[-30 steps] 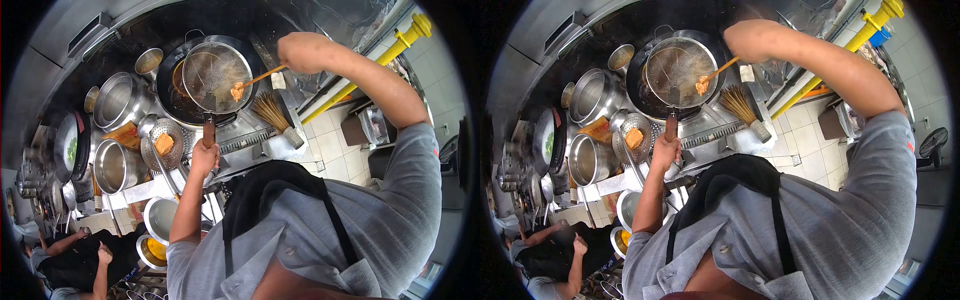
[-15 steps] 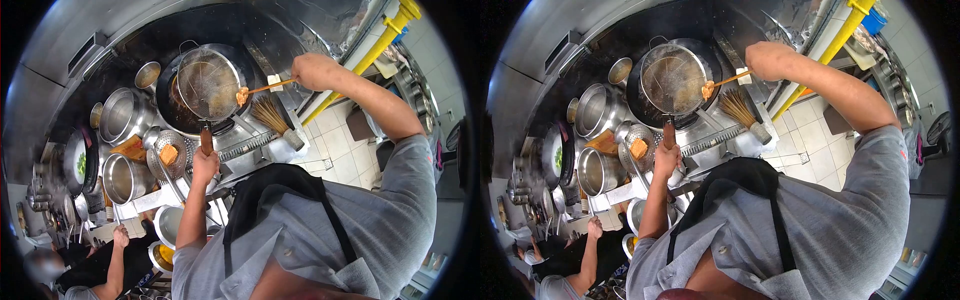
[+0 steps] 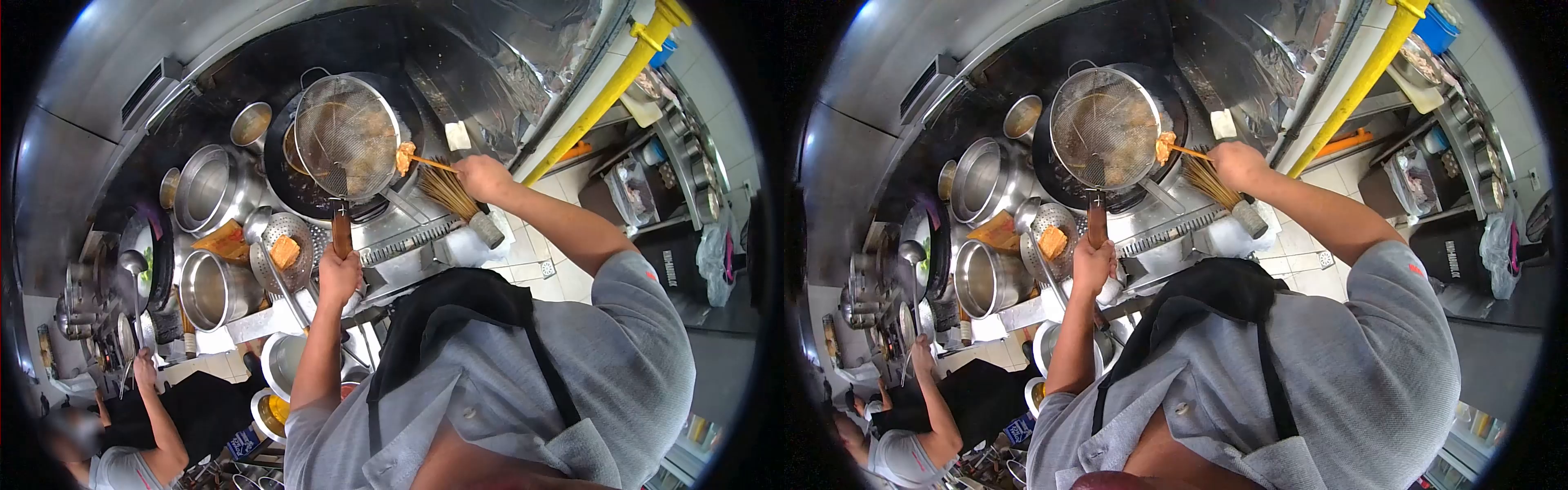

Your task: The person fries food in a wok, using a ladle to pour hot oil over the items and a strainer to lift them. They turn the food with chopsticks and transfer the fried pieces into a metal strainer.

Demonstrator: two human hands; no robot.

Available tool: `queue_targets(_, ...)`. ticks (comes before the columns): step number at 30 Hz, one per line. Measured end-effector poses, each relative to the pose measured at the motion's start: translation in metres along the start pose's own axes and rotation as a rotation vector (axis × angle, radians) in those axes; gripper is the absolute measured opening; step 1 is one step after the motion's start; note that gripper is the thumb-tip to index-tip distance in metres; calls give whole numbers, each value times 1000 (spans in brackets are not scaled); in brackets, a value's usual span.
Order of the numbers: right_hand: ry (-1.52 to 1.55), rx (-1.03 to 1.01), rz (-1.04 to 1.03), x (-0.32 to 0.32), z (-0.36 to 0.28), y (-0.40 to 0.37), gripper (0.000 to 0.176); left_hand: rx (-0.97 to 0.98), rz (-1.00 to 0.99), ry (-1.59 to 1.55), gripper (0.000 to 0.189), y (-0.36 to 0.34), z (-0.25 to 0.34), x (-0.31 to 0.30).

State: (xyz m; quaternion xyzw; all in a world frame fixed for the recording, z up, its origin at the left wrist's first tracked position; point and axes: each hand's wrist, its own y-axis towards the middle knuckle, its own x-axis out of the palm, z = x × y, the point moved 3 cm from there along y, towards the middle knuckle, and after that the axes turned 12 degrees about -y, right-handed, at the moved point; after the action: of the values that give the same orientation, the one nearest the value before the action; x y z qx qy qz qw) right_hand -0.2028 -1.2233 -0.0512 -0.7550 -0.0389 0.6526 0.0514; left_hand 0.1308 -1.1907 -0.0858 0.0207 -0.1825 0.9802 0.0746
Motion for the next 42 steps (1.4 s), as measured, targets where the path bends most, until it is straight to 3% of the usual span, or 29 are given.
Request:
queue_targets(5,-53,50,-22,-27,0,-4,26,49,49,54,12,-7,17,-4)
queue_targets(13,-48,8,-28,-12,1,12,22,30,16,187,15,-3,21,3)
queue_targets(15,-34,-15,28,-9,4,7,22,147,94,468,21,9,12,-6)
queue_targets(21,-110,-45,32,-53,31,-42,21,157,122,541,23,16,2,-9)
queue_targets(25,-145,-5,49,-115,49,-91,22,228,189,560,21,15,-8,-9)
queue_targets(30,53,72,134,-146,67,-115,27,138,157,239,12,-1,11,4)
queue_targets(34,350,4,134,-107,84,-90,27,117,184,-58,9,-19,28,5)
queue_targets(35,486,-92,179,-91,85,-79,29,118,213,-158,10,-27,31,3)
queue_targets(36,741,-93,93,-61,94,-63,29,38,201,-335,11,-34,26,-4)
queue_targets(37,912,57,-69,-49,88,-55,26,40,173,-425,13,-46,33,-4)
queue_targets(40,967,149,-296,-16,74,-32,15,8,87,-734,10,-76,23,-16)
queue_targets(42,980,163,-344,-10,54,-25,14,18,263,-696,11,-100,18,-18)
